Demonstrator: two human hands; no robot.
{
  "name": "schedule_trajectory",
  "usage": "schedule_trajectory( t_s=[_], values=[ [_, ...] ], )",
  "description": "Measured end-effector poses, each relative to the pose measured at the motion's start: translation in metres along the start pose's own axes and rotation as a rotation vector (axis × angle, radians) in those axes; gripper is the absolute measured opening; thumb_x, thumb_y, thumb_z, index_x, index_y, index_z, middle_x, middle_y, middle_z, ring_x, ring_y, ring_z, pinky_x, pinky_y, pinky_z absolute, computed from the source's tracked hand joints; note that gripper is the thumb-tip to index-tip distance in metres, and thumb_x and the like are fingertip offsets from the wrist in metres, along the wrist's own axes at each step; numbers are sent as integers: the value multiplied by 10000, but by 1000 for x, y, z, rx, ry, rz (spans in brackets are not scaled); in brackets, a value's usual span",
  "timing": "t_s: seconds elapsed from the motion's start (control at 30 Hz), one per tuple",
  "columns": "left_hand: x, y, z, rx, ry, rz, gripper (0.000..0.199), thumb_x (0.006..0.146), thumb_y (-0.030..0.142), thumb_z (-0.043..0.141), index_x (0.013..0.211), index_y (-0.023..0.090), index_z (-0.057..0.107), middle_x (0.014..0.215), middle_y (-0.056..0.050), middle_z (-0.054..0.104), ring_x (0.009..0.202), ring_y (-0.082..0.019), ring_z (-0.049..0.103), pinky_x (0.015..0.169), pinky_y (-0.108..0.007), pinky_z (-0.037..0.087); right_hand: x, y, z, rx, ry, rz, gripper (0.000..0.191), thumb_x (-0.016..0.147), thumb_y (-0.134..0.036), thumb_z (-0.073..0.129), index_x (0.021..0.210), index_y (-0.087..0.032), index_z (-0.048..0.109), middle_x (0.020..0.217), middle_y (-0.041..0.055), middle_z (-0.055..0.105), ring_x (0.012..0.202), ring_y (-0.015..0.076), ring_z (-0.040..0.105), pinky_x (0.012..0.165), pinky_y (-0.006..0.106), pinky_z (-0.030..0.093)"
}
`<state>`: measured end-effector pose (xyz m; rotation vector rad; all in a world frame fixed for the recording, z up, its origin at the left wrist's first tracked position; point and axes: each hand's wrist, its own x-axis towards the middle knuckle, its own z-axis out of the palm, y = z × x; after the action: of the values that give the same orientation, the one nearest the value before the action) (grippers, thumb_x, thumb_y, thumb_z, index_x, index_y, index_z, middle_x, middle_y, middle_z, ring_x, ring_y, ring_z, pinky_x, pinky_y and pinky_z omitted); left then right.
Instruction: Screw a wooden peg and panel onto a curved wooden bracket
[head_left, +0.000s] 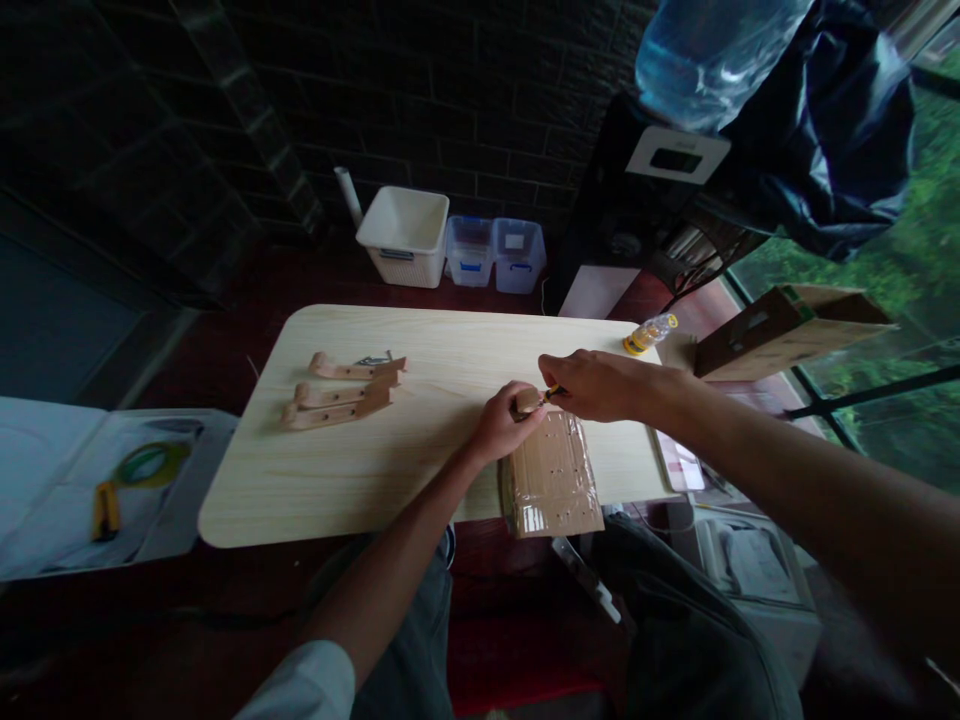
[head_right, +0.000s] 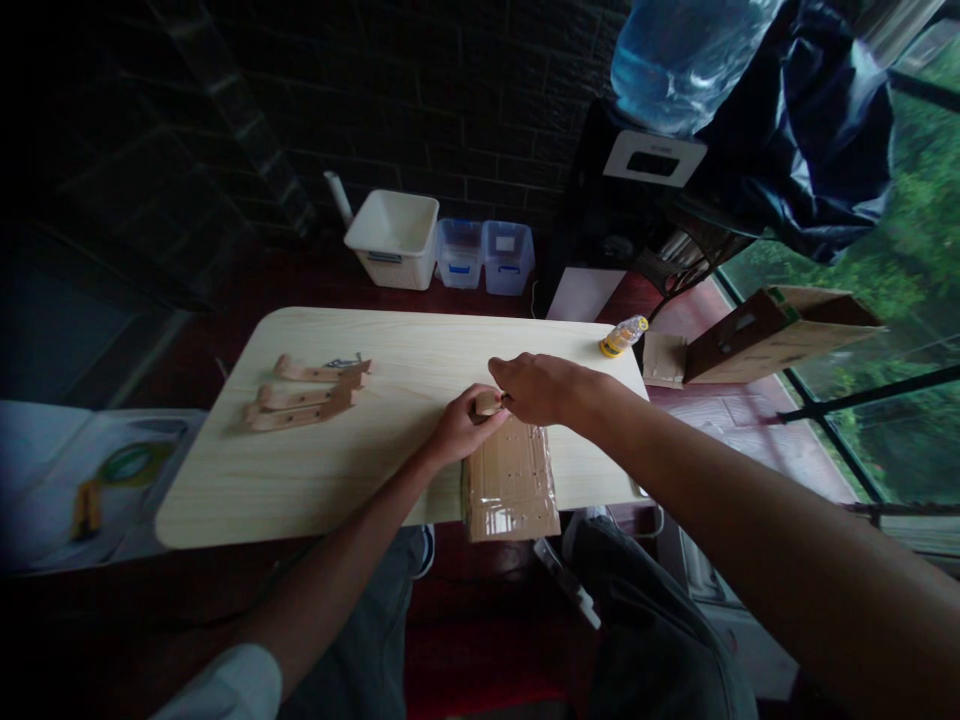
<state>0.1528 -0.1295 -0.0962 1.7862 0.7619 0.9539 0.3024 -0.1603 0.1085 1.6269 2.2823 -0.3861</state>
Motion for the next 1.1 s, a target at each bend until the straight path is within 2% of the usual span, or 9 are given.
schedule_trajectory(
  t_s=[0.13,0.3,0.4,0.53,0.77,1.0,1.1],
  values=[
    [-1,1,0,-10,7,8,198,878,305,731,1035,206,663,1012,-64,744,919,-205,697,821,-354,577,-1,-1,0,-37,-15,28,295,987,-323,544,1181,-121,635,996,195,774,816,253,697,641,354,366],
    [-2,2,1,-17,19,16,184,875,294,729,1022,205,661,1025,-65,747,925,-202,701,824,-346,574,-4,-2,0,-52,4,35,333,979,-293,530,1234,-95,608,1029,227,766,837,271,696,648,367,366],
    [-3,2,1,-19,27,21,179,875,289,723,1018,205,656,1026,-58,747,925,-198,700,838,-346,572,-6,-2,-2,-37,8,10,356,945,-268,557,1274,-136,586,1075,190,769,851,249,689,665,357,379],
    [-3,1,1,-23,25,33,182,874,295,728,1016,206,658,1023,-55,745,916,-193,697,846,-343,566,-7,-3,-3,-39,13,-14,256,950,-221,539,1188,-175,620,1045,143,772,871,230,685,691,352,391],
    [-3,-1,1,-37,20,32,197,871,288,736,1035,203,664,1031,-60,748,942,-204,702,840,-338,574,-5,-7,4,-81,51,-62,256,1009,-205,489,1215,-145,627,1125,198,754,957,277,695,745,399,425],
    [-3,-1,1,-40,25,17,203,871,297,736,1035,205,661,994,-53,742,920,-202,698,833,-342,575,-4,-3,8,-82,49,-45,277,1028,-283,478,1217,-127,608,1072,193,769,907,270,706,715,390,415],
    [-3,-1,0,-41,27,12,192,867,291,732,1023,205,658,981,-52,737,897,-198,691,818,-342,573,-4,-4,6,-76,45,-48,263,998,-242,493,1214,-131,594,1065,179,773,892,262,706,691,379,403]
  ],
)
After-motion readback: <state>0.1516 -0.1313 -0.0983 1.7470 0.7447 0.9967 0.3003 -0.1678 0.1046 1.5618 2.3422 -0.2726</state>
